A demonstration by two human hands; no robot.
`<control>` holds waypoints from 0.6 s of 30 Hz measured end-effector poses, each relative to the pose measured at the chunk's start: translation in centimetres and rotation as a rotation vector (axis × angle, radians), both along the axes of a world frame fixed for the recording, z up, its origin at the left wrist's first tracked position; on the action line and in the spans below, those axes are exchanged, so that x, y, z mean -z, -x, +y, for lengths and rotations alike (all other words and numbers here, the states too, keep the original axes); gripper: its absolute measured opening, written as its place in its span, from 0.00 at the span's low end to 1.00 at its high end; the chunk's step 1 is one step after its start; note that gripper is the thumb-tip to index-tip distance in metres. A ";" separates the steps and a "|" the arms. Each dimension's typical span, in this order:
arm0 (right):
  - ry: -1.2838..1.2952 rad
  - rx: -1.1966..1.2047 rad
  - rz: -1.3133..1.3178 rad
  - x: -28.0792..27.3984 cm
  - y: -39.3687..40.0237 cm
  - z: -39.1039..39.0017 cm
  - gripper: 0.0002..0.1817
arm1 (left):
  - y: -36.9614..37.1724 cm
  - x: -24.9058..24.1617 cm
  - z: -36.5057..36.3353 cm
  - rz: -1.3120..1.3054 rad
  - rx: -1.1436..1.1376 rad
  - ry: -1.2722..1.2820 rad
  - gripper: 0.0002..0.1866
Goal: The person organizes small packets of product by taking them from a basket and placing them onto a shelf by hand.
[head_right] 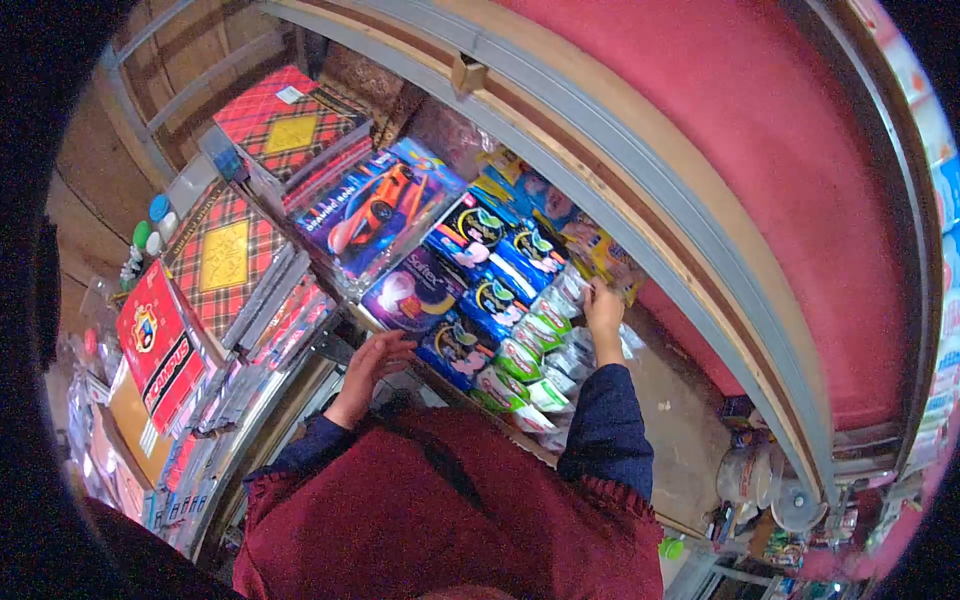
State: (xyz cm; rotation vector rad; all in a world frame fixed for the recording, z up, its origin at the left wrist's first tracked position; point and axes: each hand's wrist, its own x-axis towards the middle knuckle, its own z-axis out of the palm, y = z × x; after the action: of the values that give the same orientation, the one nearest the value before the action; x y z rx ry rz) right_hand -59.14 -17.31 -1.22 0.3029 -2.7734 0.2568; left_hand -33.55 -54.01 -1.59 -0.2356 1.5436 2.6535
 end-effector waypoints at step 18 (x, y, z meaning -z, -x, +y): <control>0.155 0.131 -0.013 -3.6 -7.4 1.6 0.13 | 2.6 -0.3 2.0 -0.053 0.340 0.065 0.28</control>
State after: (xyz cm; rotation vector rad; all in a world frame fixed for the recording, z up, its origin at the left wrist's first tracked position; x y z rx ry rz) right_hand -51.72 -15.71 2.42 0.0807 -2.7519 0.4384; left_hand -36.19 -51.99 -1.28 -0.0400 1.5015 2.3212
